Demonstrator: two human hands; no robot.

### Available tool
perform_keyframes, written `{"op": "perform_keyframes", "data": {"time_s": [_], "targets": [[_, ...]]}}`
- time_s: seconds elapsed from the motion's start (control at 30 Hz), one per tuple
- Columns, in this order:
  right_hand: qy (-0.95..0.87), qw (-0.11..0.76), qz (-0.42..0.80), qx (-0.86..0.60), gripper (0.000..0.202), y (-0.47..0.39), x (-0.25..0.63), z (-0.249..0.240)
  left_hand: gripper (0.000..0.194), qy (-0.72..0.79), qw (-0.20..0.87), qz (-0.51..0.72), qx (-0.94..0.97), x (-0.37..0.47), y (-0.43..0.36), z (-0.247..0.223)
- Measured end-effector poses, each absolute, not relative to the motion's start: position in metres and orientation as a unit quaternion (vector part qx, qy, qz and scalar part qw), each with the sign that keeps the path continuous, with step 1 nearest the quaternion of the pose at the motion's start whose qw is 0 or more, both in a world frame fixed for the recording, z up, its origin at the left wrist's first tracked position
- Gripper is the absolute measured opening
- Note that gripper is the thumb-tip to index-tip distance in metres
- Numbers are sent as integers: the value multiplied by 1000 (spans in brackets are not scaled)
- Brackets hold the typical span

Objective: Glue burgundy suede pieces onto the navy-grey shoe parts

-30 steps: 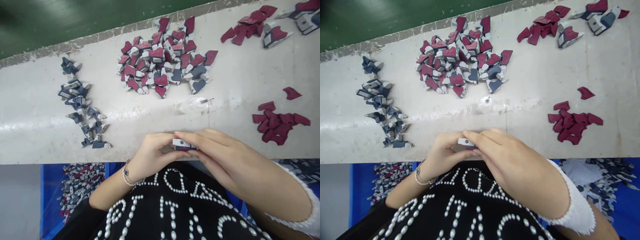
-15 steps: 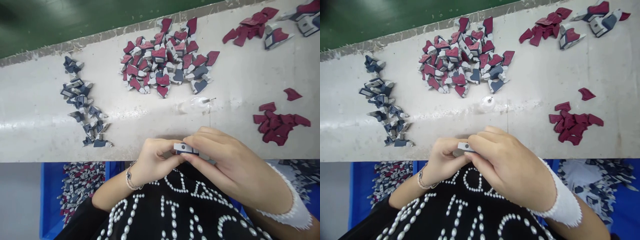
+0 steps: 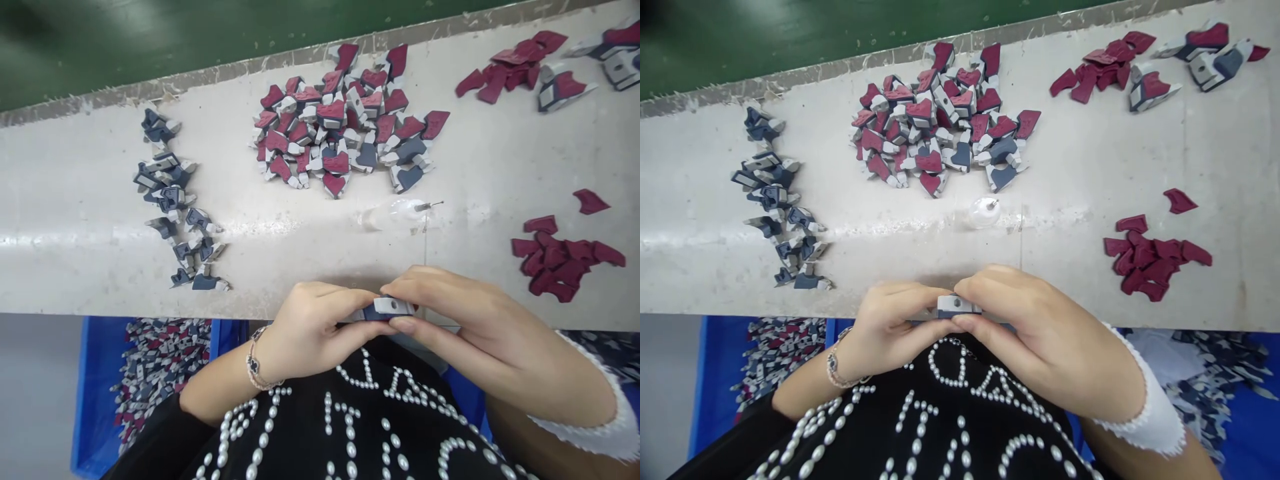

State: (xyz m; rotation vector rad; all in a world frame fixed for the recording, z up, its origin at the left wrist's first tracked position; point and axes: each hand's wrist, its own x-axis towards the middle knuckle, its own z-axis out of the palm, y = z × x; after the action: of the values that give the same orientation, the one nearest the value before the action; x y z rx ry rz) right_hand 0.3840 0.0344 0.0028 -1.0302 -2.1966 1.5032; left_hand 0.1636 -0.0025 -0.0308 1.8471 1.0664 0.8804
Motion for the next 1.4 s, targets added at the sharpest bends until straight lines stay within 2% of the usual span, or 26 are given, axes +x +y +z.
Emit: {"op": "perform_keyframes", "data": {"time_s": [0.13,0.3,0.37,0.47,0.6,0.77,0.93,1.13,1.3,1.4], "targets": [[-763,157,509,-366,17,30,382,-2,17,428,379,348,743,166,-6,-34],[-735,142,546,-376,15,32,375,-4,18,431,280,351,783,162,-12,-34],[-724,145,538,-407,16,33,376,-5,19,428,294,335,786,154,1,-30],[-696,190,483,-497,33,33,387,-6,18,478,340,219,779,138,45,-15],[-683,253,423,-539,30,38,411,-10,32,594,218,71,771,130,114,10],[-692,227,390,-564,37,48,428,-35,30,656,110,55,745,128,155,17],[-709,248,364,-551,53,64,411,-78,29,765,21,16,643,49,181,20],[-721,266,381,-514,42,87,381,-87,36,808,74,-83,578,-35,196,4],[-691,265,446,-503,45,80,391,-80,36,812,98,-51,573,-40,189,-12],[-618,295,500,-530,53,66,402,-67,34,807,124,8,578,-39,185,-6]]}}
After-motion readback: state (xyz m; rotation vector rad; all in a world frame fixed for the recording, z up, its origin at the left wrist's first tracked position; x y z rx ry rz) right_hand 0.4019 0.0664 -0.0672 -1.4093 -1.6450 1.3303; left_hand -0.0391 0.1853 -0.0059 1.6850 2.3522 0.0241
